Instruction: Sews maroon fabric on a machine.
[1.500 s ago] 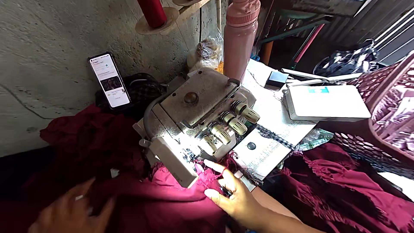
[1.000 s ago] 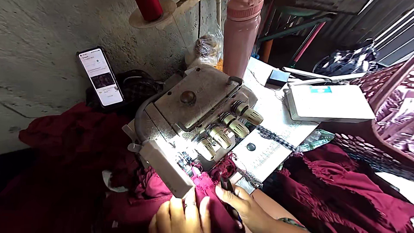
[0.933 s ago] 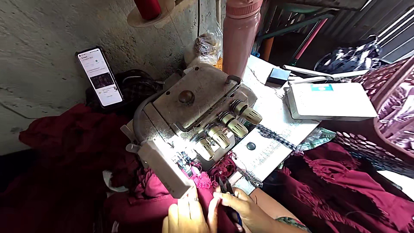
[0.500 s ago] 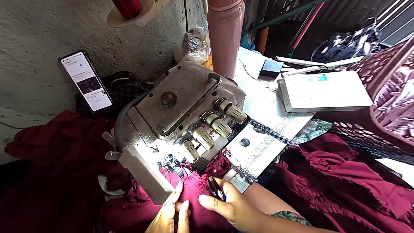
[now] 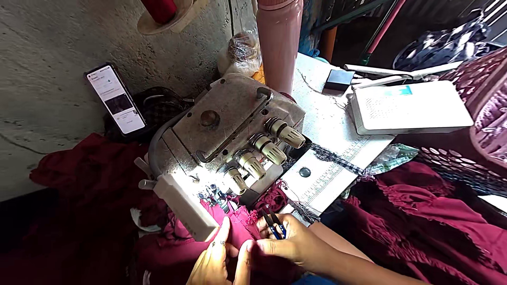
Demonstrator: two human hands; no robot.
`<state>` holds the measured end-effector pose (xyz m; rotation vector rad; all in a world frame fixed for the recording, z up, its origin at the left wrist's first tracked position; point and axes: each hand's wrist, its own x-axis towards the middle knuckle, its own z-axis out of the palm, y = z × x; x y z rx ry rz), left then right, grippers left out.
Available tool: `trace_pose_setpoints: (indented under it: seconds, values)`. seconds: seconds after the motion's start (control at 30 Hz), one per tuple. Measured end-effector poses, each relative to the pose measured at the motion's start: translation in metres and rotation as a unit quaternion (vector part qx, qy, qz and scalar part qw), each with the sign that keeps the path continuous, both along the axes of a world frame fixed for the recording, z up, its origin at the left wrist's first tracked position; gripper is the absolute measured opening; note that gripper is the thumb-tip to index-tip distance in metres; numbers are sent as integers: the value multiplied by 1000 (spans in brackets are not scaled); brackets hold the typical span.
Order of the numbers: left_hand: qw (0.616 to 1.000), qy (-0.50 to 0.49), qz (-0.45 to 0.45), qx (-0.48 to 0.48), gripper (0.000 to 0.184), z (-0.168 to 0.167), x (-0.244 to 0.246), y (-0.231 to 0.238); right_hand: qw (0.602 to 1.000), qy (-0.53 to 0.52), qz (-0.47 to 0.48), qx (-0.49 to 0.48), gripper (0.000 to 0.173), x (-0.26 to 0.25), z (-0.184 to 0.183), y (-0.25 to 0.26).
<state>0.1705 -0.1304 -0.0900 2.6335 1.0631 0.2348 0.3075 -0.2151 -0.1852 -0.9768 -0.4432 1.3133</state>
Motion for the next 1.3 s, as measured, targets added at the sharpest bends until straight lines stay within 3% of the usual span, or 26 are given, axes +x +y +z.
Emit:
trace_pose_setpoints:
  seconds: [0.13, 0.27, 0.4, 0.5, 0.6, 0.73, 0.83, 1.17, 1.3]
  values:
    - [997, 32, 29, 56, 64, 2, 11, -10, 998, -54, -13, 8, 22, -13, -1, 2]
    - [995, 36, 41, 85, 37, 1, 13, -11, 997, -59, -58, -4, 14, -22, 2, 1]
    - [994, 4, 41, 105, 37, -8, 9, -3, 992, -95, -87, -17, 16, -21, -5, 0]
    - [986, -46, 74, 141, 28, -25, 12, 1, 989, -115, -94, 24, 28, -23, -9, 4]
    - [984, -88, 90, 126, 38, -28, 11, 4, 987, -128, -88, 49, 27, -29, -12, 7]
    - [984, -109, 86, 116, 21, -26, 9, 10, 987, -132, -76, 43, 17, -30, -7, 3]
    - [984, -111, 86, 110, 20, -25, 9, 13, 987, -134, -73, 52, 15, -28, -3, 2]
    - [985, -94, 102, 106, 21, -22, 12, 13, 991, -108, -56, 49, 13, -28, -1, 2]
    - [996, -34, 34, 71, 32, -2, 10, 0, 989, -127, -70, 40, 18, -26, -9, 1]
